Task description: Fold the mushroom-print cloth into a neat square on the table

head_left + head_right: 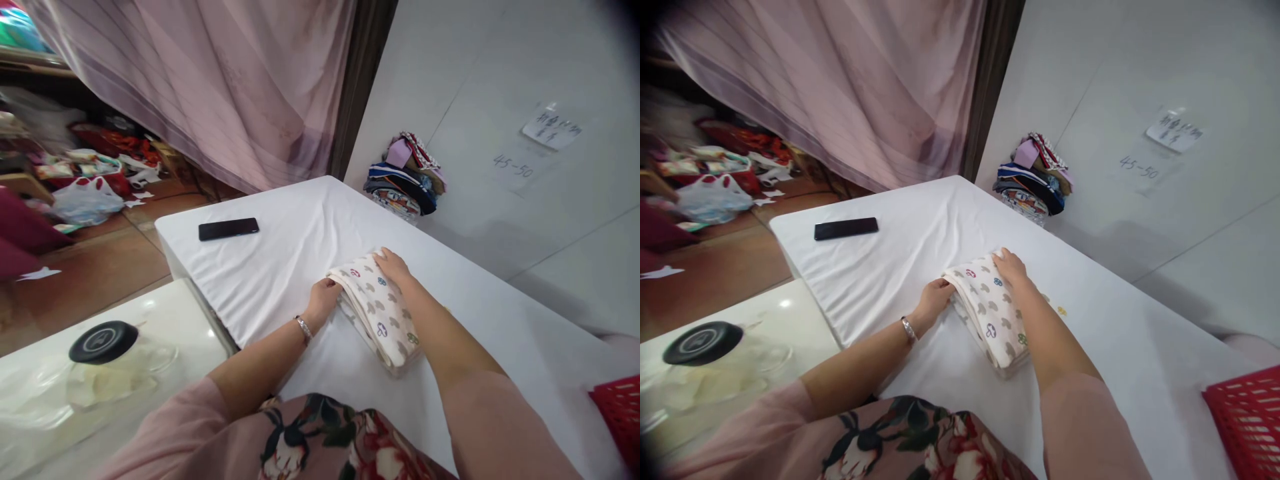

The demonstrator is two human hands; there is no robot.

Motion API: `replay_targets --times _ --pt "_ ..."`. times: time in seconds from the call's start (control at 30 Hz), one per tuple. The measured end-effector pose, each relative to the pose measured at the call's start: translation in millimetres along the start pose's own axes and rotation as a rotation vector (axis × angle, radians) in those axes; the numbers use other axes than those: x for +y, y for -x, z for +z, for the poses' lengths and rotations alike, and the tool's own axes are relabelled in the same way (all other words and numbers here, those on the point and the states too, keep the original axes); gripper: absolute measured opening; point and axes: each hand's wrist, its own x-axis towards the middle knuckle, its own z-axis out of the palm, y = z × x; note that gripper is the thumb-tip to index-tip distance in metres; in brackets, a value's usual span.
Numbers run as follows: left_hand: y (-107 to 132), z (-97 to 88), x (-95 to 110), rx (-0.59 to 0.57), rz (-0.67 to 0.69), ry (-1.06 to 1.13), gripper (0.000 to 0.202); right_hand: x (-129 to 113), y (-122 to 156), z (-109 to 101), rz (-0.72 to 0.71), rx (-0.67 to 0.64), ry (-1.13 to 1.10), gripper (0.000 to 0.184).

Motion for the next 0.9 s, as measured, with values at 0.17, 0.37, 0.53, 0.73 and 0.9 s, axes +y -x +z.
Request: replay_targets --times 0.17,0.37,0.53,0.73,0.9 --pt "1 1.0 4 -0.044 0.089 -0.013 0.012 2 -6 0 0.023 0.024 0.017 0.054" --pt "7 -9.3 17 -0.086 0.383 -0.275 0.007 8 -4 5 0.111 0.13 0.036 0.048" --pt "-5 -19.5 5 -0.02 0.114 -0.19 0.014 9 -8 9 0.149 0.136 0.051 0.047" --pt "-10 -17.3 -3 -0.028 0.057 -0.208 0.015 10 -5 7 0.114 0.092 0.061 0.049" --pt "-7 -13.4 2 -0.029 -0.003 -0.162 0.012 17 11 4 0.018 0.093 0.068 0.044"
